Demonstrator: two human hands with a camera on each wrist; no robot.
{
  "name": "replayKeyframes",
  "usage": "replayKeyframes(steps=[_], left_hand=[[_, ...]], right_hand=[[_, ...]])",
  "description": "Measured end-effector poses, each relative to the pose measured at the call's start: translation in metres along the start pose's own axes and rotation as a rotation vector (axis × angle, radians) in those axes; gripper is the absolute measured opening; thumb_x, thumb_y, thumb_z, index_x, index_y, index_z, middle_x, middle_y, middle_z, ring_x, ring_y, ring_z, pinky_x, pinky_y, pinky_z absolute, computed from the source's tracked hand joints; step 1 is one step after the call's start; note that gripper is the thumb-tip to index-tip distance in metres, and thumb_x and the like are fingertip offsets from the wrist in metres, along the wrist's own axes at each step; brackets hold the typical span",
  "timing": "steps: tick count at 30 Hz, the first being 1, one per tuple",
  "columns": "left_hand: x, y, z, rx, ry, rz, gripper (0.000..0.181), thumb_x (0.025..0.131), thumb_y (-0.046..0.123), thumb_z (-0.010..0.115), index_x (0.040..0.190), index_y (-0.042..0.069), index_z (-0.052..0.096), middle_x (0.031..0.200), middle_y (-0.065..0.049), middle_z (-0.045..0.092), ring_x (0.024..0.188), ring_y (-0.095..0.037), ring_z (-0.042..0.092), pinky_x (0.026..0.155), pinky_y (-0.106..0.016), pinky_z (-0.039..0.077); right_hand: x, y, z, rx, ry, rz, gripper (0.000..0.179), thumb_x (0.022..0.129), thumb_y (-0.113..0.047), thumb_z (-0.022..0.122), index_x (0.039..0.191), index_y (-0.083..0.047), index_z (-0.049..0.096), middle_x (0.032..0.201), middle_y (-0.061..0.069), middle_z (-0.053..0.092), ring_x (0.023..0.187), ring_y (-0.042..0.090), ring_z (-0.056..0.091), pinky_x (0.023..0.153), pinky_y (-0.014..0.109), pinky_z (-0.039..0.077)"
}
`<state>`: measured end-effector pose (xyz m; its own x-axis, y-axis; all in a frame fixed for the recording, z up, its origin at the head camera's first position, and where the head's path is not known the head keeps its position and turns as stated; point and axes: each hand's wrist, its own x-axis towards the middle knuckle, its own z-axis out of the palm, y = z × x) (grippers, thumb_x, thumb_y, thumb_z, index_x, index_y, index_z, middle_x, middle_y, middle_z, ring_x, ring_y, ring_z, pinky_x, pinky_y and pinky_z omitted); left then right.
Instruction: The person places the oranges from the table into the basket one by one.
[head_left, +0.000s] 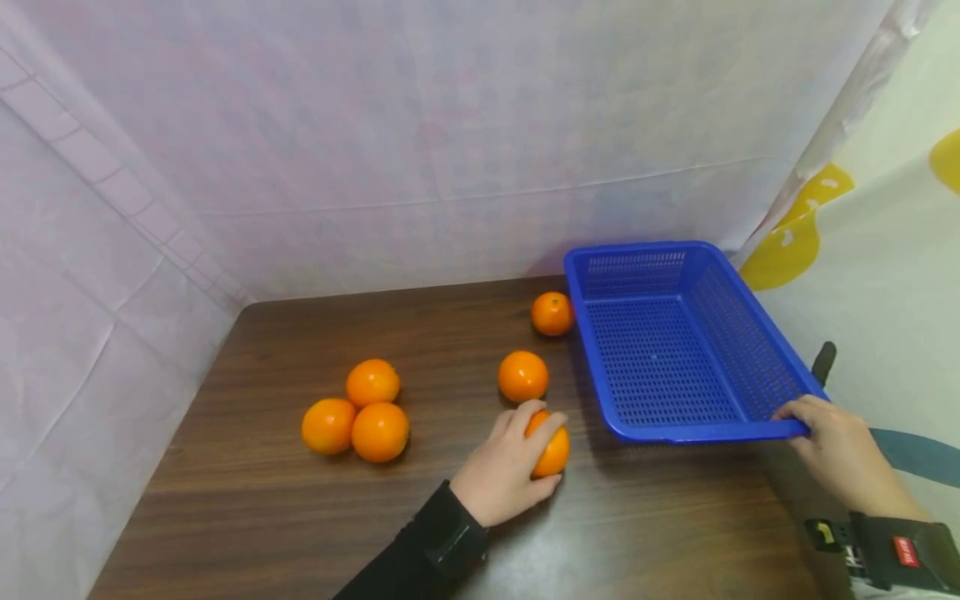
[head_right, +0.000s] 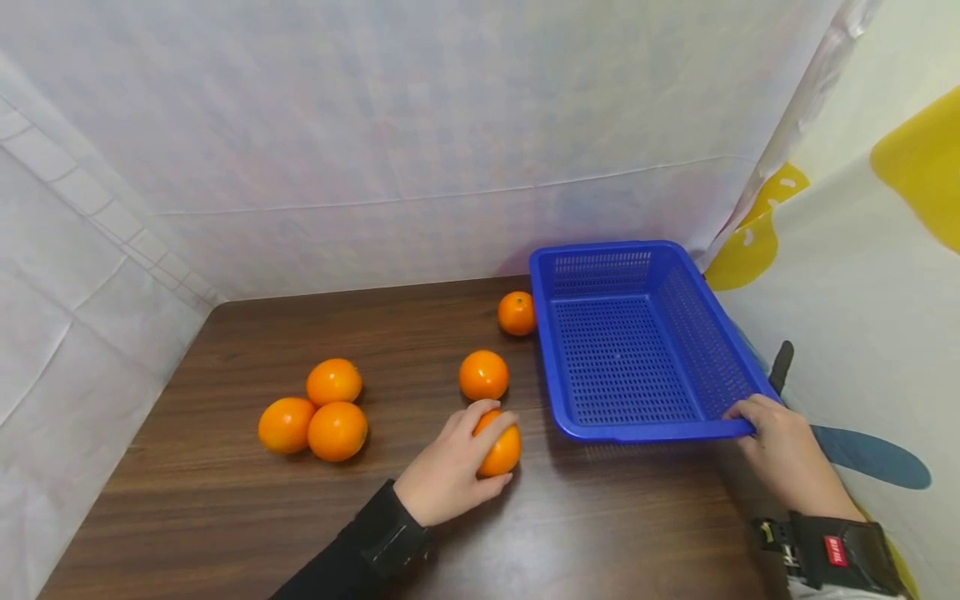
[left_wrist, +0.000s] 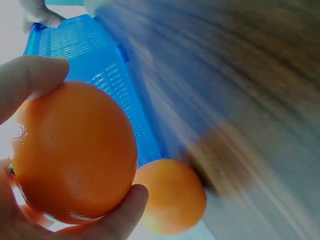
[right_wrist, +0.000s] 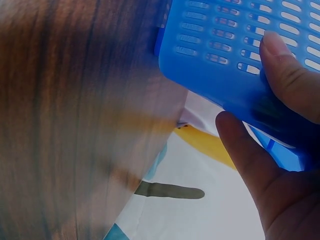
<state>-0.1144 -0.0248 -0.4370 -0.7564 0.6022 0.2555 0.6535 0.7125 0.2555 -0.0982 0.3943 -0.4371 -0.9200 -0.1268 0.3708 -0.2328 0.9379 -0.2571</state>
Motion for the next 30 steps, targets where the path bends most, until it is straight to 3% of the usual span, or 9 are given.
replayKeyframes(steps=[14, 24, 30], left_hand=[[0.024, 0.005, -0.017, -0.012, 0.091, 0.033, 0.070, 0.085, 0.037, 0.078, 0.146, 0.019, 0.047, 0.145, -0.014, 0.047, 0.121, -0.034, 0.058, 0.090, -0.038, 0.059], [0.045, 0.013, -0.031, -0.009, 0.120, 0.055, 0.067, 0.086, 0.036, 0.076, 0.145, 0.020, 0.048, 0.146, -0.013, 0.047, 0.121, -0.033, 0.058, 0.085, -0.036, 0.060], [0.053, 0.017, -0.034, 0.000, 0.143, 0.076, 0.068, 0.086, 0.038, 0.076, 0.145, 0.019, 0.048, 0.145, -0.013, 0.047, 0.116, -0.031, 0.061, 0.086, -0.032, 0.060]], right_hand=[[0.000, 0.002, 0.000, -0.008, -0.008, -0.014, 0.020, 0.068, 0.018, 0.071, 0.079, 0.002, 0.068, 0.081, 0.016, 0.067, 0.071, 0.036, 0.065, 0.059, 0.053, 0.052], [0.001, 0.001, -0.001, 0.000, -0.017, 0.000, 0.019, 0.070, 0.018, 0.070, 0.080, 0.002, 0.068, 0.081, 0.016, 0.067, 0.073, 0.040, 0.065, 0.063, 0.060, 0.052], [0.001, 0.002, 0.001, -0.021, 0.010, -0.024, 0.021, 0.067, 0.018, 0.072, 0.078, 0.000, 0.068, 0.079, 0.012, 0.067, 0.070, 0.035, 0.065, 0.059, 0.051, 0.051]])
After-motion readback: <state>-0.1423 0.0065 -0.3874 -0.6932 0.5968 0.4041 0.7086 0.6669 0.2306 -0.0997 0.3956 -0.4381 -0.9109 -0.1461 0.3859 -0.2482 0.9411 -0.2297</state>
